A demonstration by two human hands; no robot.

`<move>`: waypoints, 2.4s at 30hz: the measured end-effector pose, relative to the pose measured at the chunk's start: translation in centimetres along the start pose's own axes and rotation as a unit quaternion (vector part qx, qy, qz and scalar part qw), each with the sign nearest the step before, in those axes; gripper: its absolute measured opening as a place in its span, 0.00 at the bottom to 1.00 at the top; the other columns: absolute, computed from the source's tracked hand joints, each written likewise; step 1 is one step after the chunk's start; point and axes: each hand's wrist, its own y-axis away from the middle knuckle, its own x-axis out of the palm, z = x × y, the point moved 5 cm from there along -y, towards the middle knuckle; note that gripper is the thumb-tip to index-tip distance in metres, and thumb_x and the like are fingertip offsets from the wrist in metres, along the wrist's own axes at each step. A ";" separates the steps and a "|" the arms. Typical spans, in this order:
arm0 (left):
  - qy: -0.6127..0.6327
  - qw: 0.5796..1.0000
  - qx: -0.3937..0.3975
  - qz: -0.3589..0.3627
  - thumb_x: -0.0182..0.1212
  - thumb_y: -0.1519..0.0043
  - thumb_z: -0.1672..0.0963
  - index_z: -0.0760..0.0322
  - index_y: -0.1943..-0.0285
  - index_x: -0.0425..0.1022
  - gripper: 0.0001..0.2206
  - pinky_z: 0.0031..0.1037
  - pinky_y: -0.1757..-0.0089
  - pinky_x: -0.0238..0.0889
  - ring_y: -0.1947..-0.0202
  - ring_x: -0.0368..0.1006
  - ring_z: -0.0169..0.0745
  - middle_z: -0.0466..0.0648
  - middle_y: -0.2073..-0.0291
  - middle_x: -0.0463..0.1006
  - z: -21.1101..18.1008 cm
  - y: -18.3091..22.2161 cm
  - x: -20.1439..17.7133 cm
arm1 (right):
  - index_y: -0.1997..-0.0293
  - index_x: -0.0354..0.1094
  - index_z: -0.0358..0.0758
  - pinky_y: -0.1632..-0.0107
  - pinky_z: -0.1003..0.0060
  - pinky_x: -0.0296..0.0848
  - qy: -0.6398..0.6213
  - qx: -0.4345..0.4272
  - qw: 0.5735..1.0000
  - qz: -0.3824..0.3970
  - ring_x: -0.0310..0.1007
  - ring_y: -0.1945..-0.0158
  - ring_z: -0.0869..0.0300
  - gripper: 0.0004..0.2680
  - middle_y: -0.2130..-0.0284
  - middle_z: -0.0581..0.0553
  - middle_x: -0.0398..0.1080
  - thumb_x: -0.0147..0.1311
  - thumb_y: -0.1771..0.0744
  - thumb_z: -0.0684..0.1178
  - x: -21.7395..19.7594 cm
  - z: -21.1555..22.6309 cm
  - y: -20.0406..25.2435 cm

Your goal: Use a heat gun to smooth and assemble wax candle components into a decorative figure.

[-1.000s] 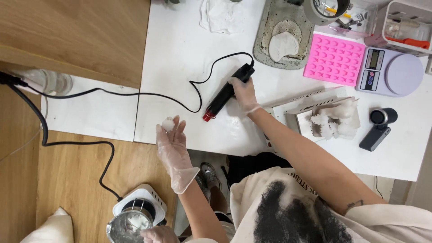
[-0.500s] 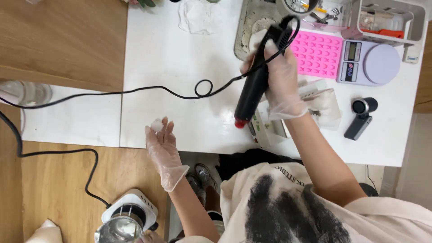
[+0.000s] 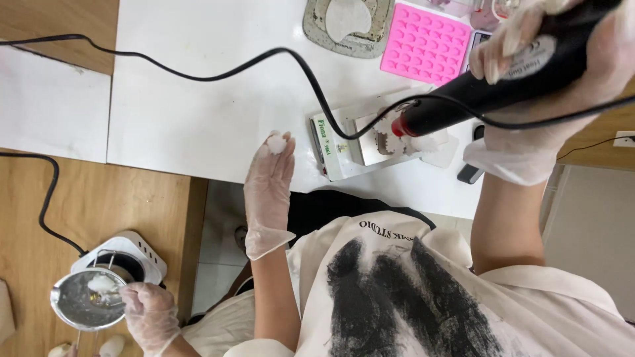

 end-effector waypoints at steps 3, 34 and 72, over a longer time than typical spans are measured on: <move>-0.052 0.998 -0.015 0.012 0.57 0.34 0.56 0.68 0.41 0.74 0.15 0.20 0.47 0.74 0.44 0.77 0.38 0.55 0.45 0.79 2.5 0.8 1.2 | 0.52 0.60 0.36 0.66 0.62 0.64 0.018 -0.030 0.999 -0.003 0.62 0.73 0.55 0.17 0.69 0.40 0.63 0.42 0.25 0.63 -1.3 0.7 1.5; -0.095 0.970 -0.168 0.149 0.59 0.32 0.58 0.63 0.32 0.68 0.18 0.24 0.46 0.67 0.44 0.74 0.39 0.52 0.46 0.77 7.2 -1.7 5.5 | 0.49 0.56 0.41 0.73 0.64 0.72 0.180 -0.213 0.950 -0.138 0.70 0.76 0.60 0.19 0.71 0.40 0.65 0.51 0.31 0.66 -0.8 1.0 10.2; 0.141 0.903 -0.334 0.231 0.52 0.27 0.60 0.71 0.25 0.61 0.20 0.27 0.43 0.72 0.38 0.72 0.51 0.67 0.36 0.69 8.1 -1.0 6.3 | 0.45 0.55 0.42 0.66 0.59 0.77 0.263 -0.160 0.950 0.051 0.74 0.71 0.57 0.16 0.63 0.39 0.66 0.50 0.30 0.61 -1.4 2.6 9.2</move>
